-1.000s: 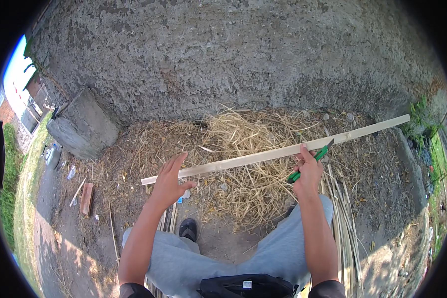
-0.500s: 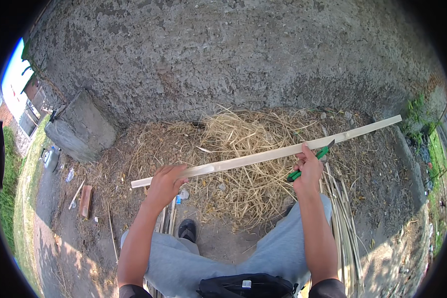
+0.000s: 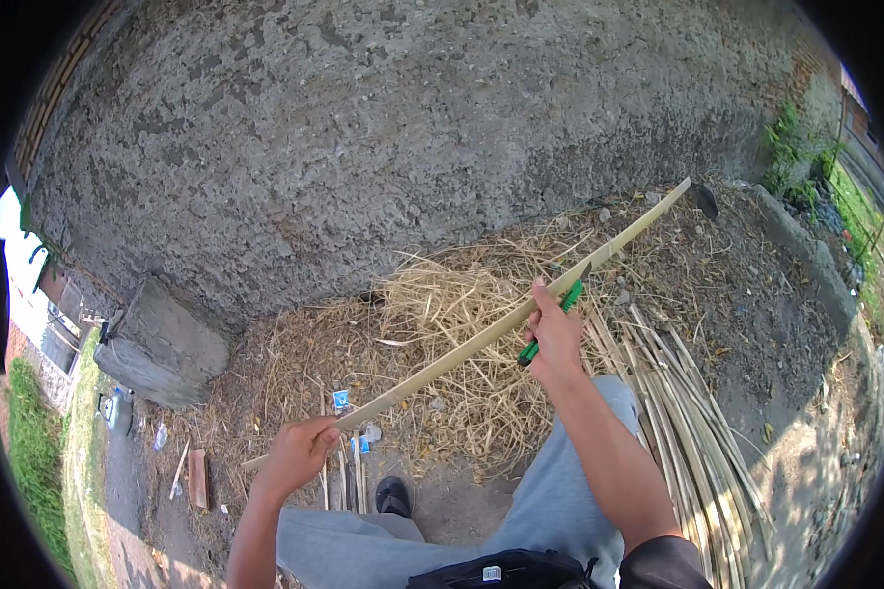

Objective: The person uses a small green-handled knife to shave the surface and edges of a long bamboo slat, rotating the slat to reach different sides.

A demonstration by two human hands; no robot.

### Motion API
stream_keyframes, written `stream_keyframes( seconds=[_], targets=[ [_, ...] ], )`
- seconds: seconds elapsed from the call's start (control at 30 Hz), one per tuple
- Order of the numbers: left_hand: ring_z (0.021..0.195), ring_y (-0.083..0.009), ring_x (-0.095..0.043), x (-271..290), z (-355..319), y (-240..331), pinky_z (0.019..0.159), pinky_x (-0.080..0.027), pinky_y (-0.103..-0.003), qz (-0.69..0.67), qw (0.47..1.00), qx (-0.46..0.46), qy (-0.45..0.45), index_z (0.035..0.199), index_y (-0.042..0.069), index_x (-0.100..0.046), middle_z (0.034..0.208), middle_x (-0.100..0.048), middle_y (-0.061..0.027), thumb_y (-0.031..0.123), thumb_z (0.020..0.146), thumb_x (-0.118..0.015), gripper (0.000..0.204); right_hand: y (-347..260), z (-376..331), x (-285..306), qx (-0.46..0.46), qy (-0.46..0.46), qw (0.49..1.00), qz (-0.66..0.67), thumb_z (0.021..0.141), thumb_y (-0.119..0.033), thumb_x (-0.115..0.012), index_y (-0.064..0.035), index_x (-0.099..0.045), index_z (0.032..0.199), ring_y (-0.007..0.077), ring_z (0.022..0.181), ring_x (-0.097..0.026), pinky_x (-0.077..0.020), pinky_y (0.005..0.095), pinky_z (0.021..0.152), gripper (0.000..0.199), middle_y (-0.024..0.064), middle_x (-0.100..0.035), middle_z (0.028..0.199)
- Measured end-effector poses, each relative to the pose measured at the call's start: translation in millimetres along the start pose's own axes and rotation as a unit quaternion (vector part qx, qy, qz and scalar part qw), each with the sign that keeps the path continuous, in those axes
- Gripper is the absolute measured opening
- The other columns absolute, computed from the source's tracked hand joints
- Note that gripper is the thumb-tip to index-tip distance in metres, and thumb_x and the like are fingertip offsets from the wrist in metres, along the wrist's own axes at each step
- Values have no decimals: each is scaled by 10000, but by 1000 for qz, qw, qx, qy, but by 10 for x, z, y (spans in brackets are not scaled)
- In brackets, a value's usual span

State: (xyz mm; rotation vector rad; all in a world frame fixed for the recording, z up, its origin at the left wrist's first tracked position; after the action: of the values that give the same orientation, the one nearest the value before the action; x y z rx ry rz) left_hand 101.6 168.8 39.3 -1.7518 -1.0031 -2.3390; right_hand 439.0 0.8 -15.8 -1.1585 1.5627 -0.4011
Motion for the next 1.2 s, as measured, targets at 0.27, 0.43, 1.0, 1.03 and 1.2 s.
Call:
stream_keyframes(
  seconds=[0.27,0.43,1.0,1.03,1.2],
  targets=[
    [847,-284,-694,331,-74,472,727,-540,-391,-6,954,94,-284,1242,42,-605,971,-700,-165,345,943,-627,427,61,-32,-82,-83,-97,989,70,997,-283,-558,-52,-621,983,80,555,-373,-370,266,549,240,-39,-426,668],
    [1082,-217,-620,150,-78,469,878,-514,-342,-217,932,133,-259,1394,-5,-417,1255,-599,-165,346,1000,-545,543,98,-134,-159,-68,-203,976,29,1038,-238,-446,-17,-617,1188,59,528,-354,-355,253,524,318,-47,-418,653],
    [817,-173,-683,-420,273,566,687,-564,-301,-354,900,130,-217,1305,-39,-450,1036,-659,-157,191,1018,-511,373,400,-562,-273,-152,-374,914,-28,1043,-197,-429,24,-585,1210,73,494,-380,-400,272,511,318,-14,-458,619],
    [766,-169,-683,-416,227,583,641,-568,-296,-381,879,165,-233,1272,-40,-466,990,-658,-144,180,1018,-506,339,441,-526,-236,-150,-398,904,-45,1017,-253,-512,38,-609,1143,71,501,-428,-404,262,493,332,-1,-509,628],
    [735,-187,-694,-461,-131,543,609,-587,-307,-430,830,249,-255,1195,-40,-504,928,-645,-115,174,1017,-503,278,491,-578,-228,-55,-319,904,-280,915,-270,-690,8,-684,841,82,518,-520,-413,235,452,288,35,-599,647]
  ],
)
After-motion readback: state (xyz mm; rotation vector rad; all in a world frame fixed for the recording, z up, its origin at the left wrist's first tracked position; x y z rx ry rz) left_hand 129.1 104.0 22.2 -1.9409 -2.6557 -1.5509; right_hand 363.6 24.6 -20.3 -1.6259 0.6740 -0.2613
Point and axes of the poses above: each hand's wrist, its own z-axis towards the middle knuckle, its own x-axis out of the back of the hand, y = z × x, the point moved 1 cm from there along z, towards the middle knuckle
